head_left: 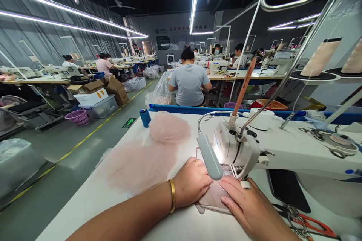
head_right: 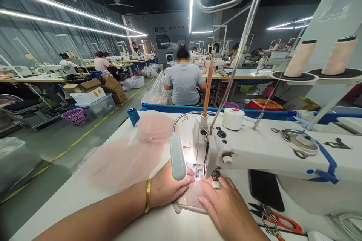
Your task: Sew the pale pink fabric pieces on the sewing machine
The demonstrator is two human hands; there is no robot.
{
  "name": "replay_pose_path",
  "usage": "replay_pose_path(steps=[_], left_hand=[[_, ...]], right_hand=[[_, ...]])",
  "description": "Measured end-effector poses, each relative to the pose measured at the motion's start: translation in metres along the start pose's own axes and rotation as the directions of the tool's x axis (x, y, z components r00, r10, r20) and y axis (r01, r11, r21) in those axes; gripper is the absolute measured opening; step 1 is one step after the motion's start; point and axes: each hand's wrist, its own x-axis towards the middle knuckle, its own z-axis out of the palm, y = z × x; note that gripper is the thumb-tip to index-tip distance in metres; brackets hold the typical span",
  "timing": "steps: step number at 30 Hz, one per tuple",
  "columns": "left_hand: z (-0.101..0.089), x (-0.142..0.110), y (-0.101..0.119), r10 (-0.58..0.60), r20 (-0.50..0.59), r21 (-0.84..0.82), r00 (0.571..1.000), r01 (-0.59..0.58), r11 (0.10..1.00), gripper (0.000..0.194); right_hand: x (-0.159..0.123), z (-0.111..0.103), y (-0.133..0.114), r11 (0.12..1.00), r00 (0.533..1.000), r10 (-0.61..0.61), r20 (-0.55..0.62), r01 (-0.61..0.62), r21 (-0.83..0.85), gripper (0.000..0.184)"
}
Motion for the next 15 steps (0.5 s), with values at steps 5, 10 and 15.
replay_pose_path(steps=[5,10,15], left_hand=[[-0.004,0.006,-0.001,-0.082,0.024,-0.095,0.996,0.084,0.992,0.01],[-0.005,0.014,-0.003,-0.232,0.083,-0.023,0.969,0.235,0.972,0.04],[-0.021,0.014,0.007,-0.238,0.065,0.131,0.969,0.229,0.965,0.052]], right_hand=[[0.0,0.001,0.003,1.0,1.0,0.014,-0.021,-0.015,-0.004,0.034],[-0.001,0.0,0.002,1.0,0.999,0.027,-0.029,-0.027,0.004,0.035],[0.001,-0.011,0.001,0.998,0.981,-0.055,-0.184,0.052,-0.019,0.03]])
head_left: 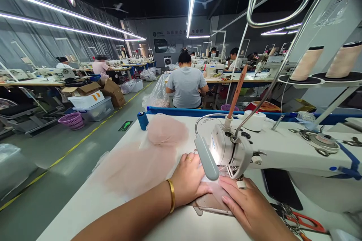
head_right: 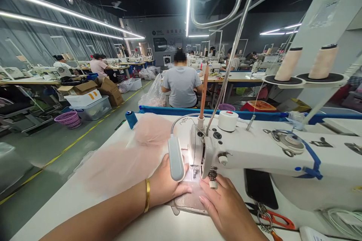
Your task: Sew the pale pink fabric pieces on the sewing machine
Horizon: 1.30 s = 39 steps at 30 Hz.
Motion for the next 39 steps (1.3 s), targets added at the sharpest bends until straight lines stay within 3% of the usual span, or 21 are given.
replay_pose_path(steps=[4,9,18,22,30,36,39], left_hand=[[-0.017,-0.017,0.014,0.108,0.034,-0.019,0.994,-0.107,0.994,0.049],[-0.019,-0.031,0.026,0.268,0.129,-0.178,0.955,-0.243,0.954,0.046],[-0.008,-0.03,0.025,0.195,0.155,-0.147,0.969,-0.172,0.974,0.036],[-0.009,-0.031,0.028,0.23,0.136,-0.163,0.964,-0.207,0.965,0.033],[-0.011,-0.028,0.031,0.238,0.169,-0.15,0.957,-0.213,0.965,0.022],[-0.009,-0.026,0.027,0.226,0.104,-0.112,0.968,-0.215,0.97,0.011],[-0.004,-0.028,0.026,0.254,0.039,-0.105,0.966,-0.249,0.963,0.014]], right_hand=[[0.005,-0.007,-0.003,0.99,0.985,-0.143,-0.093,0.143,-0.004,0.03],[0.008,-0.005,-0.011,0.973,0.975,-0.222,-0.009,0.222,0.063,0.039],[0.0,-0.01,-0.009,0.993,0.982,-0.098,0.16,0.086,0.079,0.034],[-0.004,-0.007,-0.006,0.989,0.979,-0.147,0.14,0.146,0.021,0.04],[0.01,-0.01,-0.013,0.994,0.994,-0.106,-0.001,0.106,0.011,0.034],[0.007,-0.004,-0.007,0.997,0.994,-0.07,0.082,0.071,-0.016,0.044],[0.003,-0.001,-0.007,0.994,0.993,-0.104,0.064,0.106,-0.037,0.047]])
